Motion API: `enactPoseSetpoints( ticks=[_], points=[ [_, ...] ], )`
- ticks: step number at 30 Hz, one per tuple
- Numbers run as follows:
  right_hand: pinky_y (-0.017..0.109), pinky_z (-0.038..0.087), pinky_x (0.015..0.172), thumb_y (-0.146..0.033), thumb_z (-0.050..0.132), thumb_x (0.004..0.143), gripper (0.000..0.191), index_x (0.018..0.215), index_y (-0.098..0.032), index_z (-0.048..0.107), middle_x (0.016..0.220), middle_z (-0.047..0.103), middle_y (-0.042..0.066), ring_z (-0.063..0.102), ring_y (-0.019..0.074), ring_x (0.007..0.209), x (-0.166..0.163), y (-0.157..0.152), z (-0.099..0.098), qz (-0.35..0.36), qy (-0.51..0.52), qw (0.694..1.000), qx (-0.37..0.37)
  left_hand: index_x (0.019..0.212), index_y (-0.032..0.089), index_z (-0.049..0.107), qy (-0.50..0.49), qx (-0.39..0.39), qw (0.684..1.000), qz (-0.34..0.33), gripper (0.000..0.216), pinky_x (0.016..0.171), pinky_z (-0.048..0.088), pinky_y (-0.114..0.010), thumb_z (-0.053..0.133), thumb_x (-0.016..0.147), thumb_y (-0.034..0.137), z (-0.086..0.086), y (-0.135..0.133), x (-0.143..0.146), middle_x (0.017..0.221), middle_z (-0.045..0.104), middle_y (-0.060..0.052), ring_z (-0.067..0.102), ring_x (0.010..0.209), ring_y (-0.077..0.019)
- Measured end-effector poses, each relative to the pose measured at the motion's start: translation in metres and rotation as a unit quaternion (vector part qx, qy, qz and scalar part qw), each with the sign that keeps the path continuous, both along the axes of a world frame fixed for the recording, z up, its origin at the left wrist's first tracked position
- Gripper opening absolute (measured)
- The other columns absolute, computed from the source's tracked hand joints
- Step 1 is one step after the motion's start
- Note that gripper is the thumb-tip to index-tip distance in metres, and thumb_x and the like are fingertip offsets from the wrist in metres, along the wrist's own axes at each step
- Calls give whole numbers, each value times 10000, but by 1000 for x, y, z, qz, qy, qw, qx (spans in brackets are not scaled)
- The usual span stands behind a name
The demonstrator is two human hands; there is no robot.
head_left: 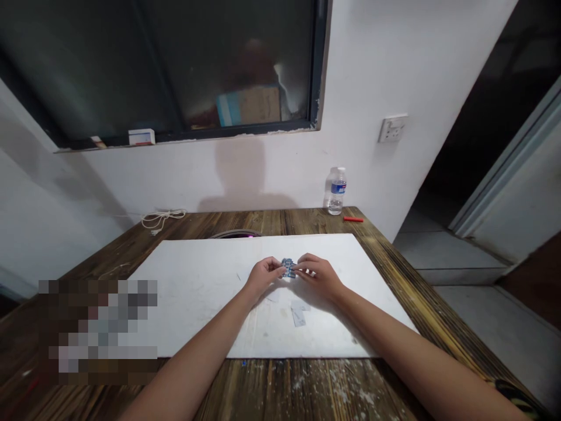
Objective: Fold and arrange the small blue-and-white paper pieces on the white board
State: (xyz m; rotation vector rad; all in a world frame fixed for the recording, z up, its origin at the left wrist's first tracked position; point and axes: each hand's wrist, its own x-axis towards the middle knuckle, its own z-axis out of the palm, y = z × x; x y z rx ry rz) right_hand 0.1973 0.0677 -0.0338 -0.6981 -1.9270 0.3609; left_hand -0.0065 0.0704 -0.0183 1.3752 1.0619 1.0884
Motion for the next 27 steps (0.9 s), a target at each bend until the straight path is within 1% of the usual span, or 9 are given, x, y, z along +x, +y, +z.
enactPoseSetpoints(
  ticks=[3,6,9,12,15,18,20,24,27],
  points=[
    [267,526,644,-275,597,905,163,954,-230,745,868,661,63,636,147,746,0,1,-1,2,-7,1000,14,717,152,620,13,6,1000,-16,319,612,395,-239,807,641,399,-1,0,-1,681,604,-1,530,636,-111],
    [291,541,724,-274,581,918,199,1048,-251,730,956,673,71,657,161,841,-1,0,0,32,-15,999,17,736,152,623,25,16,999,-33,307,632,402,-239,799,663,392,-2,-1,-2,708,619,-9,550,666,-119],
    [305,539,777,-284,580,919,240,1121,-269,708,1026,663,74,654,171,912,-2,-1,0,54,-16,998,2,716,153,616,25,19,999,-27,300,629,405,-235,801,657,383,-1,-2,-3,696,619,-6,556,661,-120],
    [313,524,780,-326,635,888,190,1036,-276,742,1004,641,66,635,173,894,0,1,-2,48,-28,998,-30,695,157,608,8,13,1000,10,292,605,409,-230,798,648,374,-1,0,-3,652,607,4,548,617,-111],
    [361,488,823,-406,762,771,164,868,-274,775,949,630,58,591,197,886,4,6,-3,15,-98,992,-73,683,161,603,-13,13,999,42,285,585,414,-227,789,650,375,-1,2,-3,608,599,7,542,581,-107],
    [412,437,883,-501,869,576,369,870,-298,777,990,625,57,533,239,945,8,10,-3,-16,-186,975,-122,685,163,603,-25,8,998,50,278,574,416,-221,785,648,369,-2,3,-3,597,601,7,543,572,-106],
    [417,414,902,-531,888,508,462,892,-304,770,1024,616,55,509,251,975,9,12,-2,-21,-218,964,-152,686,164,604,-27,4,998,48,275,570,417,-220,788,641,364,-2,3,-3,598,604,6,544,571,-105],
    [400,389,910,-508,891,527,418,861,-293,760,1055,604,49,498,254,1009,10,14,0,-21,-245,951,-190,681,165,604,-29,6,998,52,268,564,417,-218,783,640,360,-1,2,-1,592,602,9,539,562,-101],
    [398,375,915,-483,896,534,397,847,-288,752,1039,611,39,501,251,1009,10,15,0,-18,-243,950,-196,688,166,605,-23,5,998,52,259,572,421,-217,777,649,356,-1,1,-1,598,606,9,541,570,-100]
  ],
)
